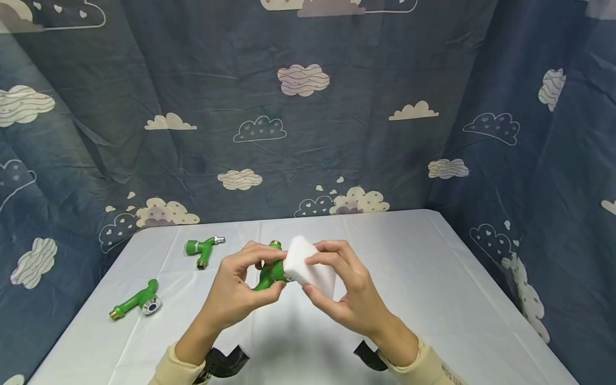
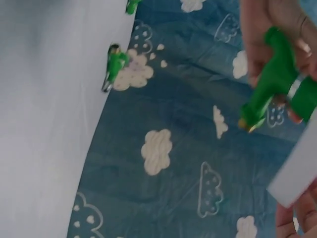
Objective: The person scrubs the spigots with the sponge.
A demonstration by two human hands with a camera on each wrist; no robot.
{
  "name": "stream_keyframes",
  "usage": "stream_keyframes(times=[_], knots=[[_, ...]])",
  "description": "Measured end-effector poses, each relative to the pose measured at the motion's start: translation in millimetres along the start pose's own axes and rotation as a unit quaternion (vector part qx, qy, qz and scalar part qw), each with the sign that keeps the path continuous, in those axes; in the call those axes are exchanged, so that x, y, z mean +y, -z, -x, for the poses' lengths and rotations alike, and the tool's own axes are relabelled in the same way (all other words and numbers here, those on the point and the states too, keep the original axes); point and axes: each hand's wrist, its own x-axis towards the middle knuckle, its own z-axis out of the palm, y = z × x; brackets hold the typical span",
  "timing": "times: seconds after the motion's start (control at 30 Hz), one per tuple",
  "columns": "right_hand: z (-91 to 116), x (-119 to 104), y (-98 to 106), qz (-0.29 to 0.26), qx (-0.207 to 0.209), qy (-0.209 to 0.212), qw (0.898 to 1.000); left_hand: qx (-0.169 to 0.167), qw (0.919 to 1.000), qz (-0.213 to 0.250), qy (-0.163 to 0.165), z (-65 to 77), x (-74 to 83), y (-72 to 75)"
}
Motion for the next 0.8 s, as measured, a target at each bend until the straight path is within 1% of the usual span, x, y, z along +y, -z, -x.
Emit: stream_keyframes(times=[0.07, 0.17, 0.27, 0.33, 0.43, 0.5, 0.53, 0.6, 0.67, 0.73, 0.8], knots=[[0.5, 8.3, 1.0, 0.015, -0.009, -0.025, 1.000, 0.000, 0.9998, -0.019, -0.004, -0.2, 1.4, 1.0], [0.9, 25.2, 5.3, 0.058, -0.012, -0.066, 0.996, 0.012, 0.9999, -0.010, 0.004, -1.4, 2.2, 2.5], [1.3, 37.8, 11.9, 0.084, 0.001, -0.105, 0.991, 0.046, 0.9977, 0.022, 0.045, -3.0, 2.0, 4.7], [1.4, 39.0, 15.2, 0.082, 0.017, -0.114, 0.990, 0.073, 0.9924, 0.053, 0.083, -4.3, 1.4, 6.3], [0.0, 29.4, 16.2, 0.063, 0.032, -0.094, 0.993, 0.103, 0.9799, 0.101, 0.138, -6.8, 1.8, 7.9], [-1.2, 19.0, 13.4, 0.047, 0.035, -0.065, 0.996, 0.105, 0.9721, 0.138, 0.158, -7.8, 1.9, 8.1], [-1.5, 13.5, 11.1, 0.039, 0.032, -0.051, 0.997, 0.101, 0.9693, 0.155, 0.162, -7.9, 1.9, 8.0], [-1.3, 3.2, 5.3, 0.024, 0.020, -0.029, 0.999, 0.084, 0.9663, 0.185, 0.158, -7.4, 1.8, 7.3], [0.2, -2.3, -1.1, 0.012, 0.008, -0.009, 1.000, 0.062, 0.9633, 0.215, 0.149, -5.9, 1.5, 6.5], [2.2, -1.9, -5.8, 0.013, -0.002, 0.003, 1.000, 0.044, 0.9611, 0.236, 0.137, -4.1, 1.3, 6.0], [4.3, 5.0, -8.2, 0.027, -0.002, 0.007, 1.000, 0.034, 0.9594, 0.252, 0.122, -2.8, 1.1, 6.2]])
